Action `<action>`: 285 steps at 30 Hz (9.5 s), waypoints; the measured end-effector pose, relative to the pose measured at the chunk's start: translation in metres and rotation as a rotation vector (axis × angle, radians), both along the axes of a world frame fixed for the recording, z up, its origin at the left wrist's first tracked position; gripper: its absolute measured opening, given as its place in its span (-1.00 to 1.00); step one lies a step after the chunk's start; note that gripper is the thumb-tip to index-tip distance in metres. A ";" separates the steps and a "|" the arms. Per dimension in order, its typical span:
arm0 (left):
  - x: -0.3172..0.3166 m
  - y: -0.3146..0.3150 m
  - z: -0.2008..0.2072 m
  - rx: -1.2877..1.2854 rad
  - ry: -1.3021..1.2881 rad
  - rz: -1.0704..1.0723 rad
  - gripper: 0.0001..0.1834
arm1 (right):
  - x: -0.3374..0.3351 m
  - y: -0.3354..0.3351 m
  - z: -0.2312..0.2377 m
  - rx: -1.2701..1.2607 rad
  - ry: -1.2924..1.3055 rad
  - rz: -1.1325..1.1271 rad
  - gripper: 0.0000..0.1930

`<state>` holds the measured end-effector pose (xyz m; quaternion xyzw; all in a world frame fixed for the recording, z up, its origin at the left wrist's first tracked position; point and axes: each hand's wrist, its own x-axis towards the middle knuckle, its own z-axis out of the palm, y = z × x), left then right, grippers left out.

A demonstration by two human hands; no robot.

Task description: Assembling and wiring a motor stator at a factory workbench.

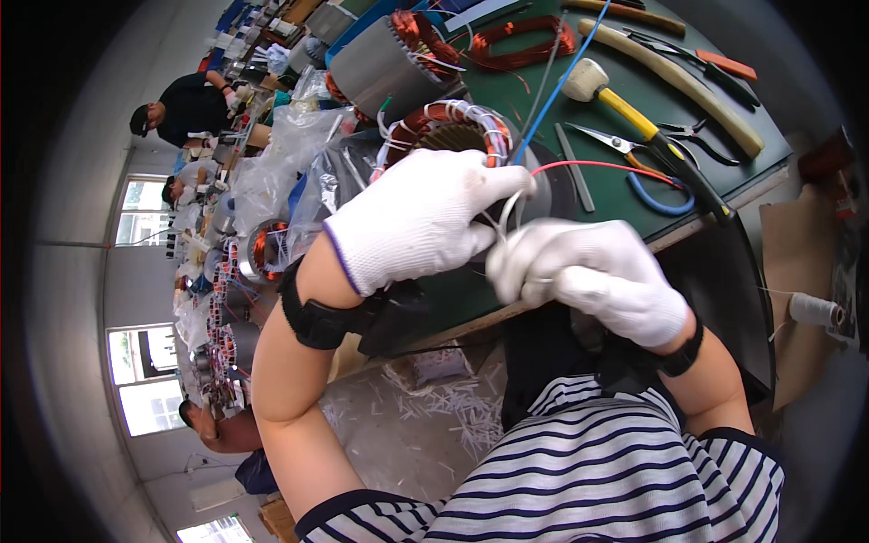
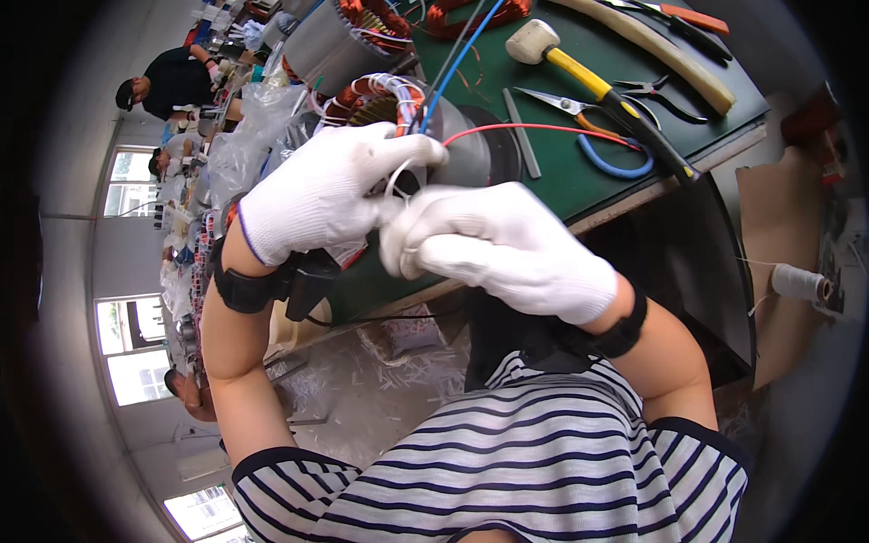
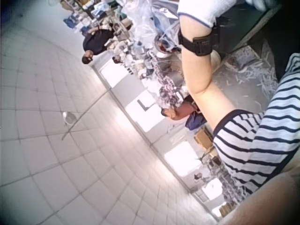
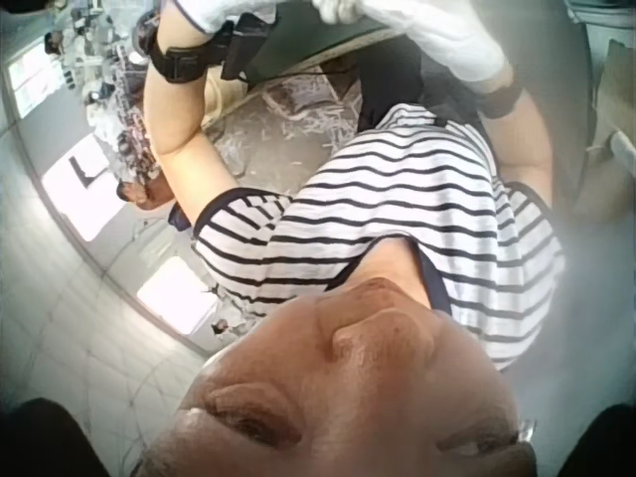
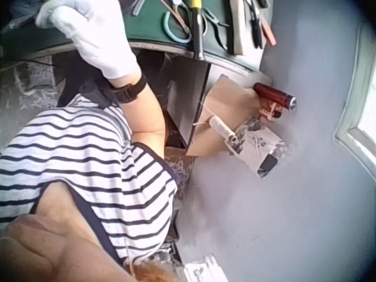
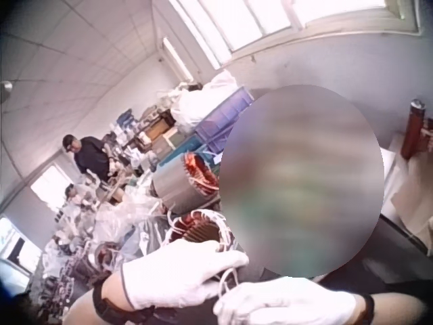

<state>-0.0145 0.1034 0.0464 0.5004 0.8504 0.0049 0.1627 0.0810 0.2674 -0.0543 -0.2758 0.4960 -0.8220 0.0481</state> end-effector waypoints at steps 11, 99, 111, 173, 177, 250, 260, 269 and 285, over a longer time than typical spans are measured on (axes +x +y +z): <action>0.004 -0.011 -0.002 -0.005 -0.082 0.027 -0.52 | 0.049 0.022 0.015 0.040 -0.251 -0.220 -0.72; 0.026 -0.029 -0.060 0.713 0.126 0.271 -0.75 | -0.030 -0.001 0.015 1.127 -0.112 -0.344 -0.66; 0.032 -0.018 -0.067 0.736 0.388 0.255 -0.68 | -0.027 0.000 0.015 1.149 -0.018 -0.405 -0.67; 0.024 -0.029 -0.080 0.658 0.613 0.134 -0.50 | -0.023 -0.027 -0.007 1.096 0.009 -0.692 -0.68; 0.035 -0.027 -0.087 0.632 0.714 0.186 -0.50 | -0.019 -0.020 -0.002 1.033 -0.093 -0.513 -0.62; 0.039 -0.032 -0.077 0.644 0.594 0.320 -0.61 | -0.020 -0.042 -0.030 0.942 0.637 -1.320 -0.64; 0.033 -0.031 -0.073 0.718 0.469 0.256 -0.46 | -0.030 -0.065 -0.028 0.925 0.669 -1.474 -0.56; 0.029 -0.031 -0.066 0.626 0.321 0.231 -0.28 | -0.019 -0.091 -0.010 0.216 0.249 -1.450 -0.61; 0.037 -0.026 -0.061 0.598 0.279 0.359 -0.28 | -0.002 -0.061 -0.042 0.442 0.293 -1.360 -0.84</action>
